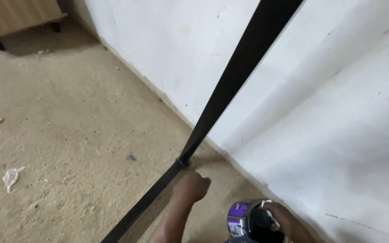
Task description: Applying black paint to a metal frame using a cloth dipped in a paint can.
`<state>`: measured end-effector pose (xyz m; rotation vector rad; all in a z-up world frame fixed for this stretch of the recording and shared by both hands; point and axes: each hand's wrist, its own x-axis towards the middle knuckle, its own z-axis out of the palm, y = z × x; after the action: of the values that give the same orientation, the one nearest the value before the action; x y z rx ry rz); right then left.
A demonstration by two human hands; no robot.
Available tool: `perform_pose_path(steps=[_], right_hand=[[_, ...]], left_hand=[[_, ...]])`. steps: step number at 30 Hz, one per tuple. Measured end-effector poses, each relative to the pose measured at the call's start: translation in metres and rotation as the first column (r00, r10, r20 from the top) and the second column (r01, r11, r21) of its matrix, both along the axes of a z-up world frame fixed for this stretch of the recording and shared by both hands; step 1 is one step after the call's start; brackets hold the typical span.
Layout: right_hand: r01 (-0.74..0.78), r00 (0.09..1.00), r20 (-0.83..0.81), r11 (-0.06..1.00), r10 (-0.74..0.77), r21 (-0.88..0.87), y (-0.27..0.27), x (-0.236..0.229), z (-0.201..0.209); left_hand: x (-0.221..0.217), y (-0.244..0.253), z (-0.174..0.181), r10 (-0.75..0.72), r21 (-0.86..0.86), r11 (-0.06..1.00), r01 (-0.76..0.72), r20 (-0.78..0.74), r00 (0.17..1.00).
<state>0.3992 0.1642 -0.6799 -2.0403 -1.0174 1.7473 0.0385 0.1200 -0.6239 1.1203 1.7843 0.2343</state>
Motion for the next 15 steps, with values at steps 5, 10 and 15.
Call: perform_pose_path(steps=[5,10,15], right_hand=[[0.005,0.9,-0.432,0.988,0.062,0.152,0.051,-0.041,0.066],[0.06,0.835,-0.526,0.924,0.161,0.378,0.05,-0.143,0.23],[0.104,0.758,-0.501,0.68,0.418,0.725,0.043,-0.186,0.356]], left_hand=[[-0.064,-0.003,0.084,0.356,0.065,0.926,-0.372,0.18,0.917],[-0.088,-0.01,0.137,0.501,0.108,0.704,-0.702,0.625,0.599],[-0.092,-0.011,0.16,0.425,0.081,0.691,-0.718,0.758,0.494]])
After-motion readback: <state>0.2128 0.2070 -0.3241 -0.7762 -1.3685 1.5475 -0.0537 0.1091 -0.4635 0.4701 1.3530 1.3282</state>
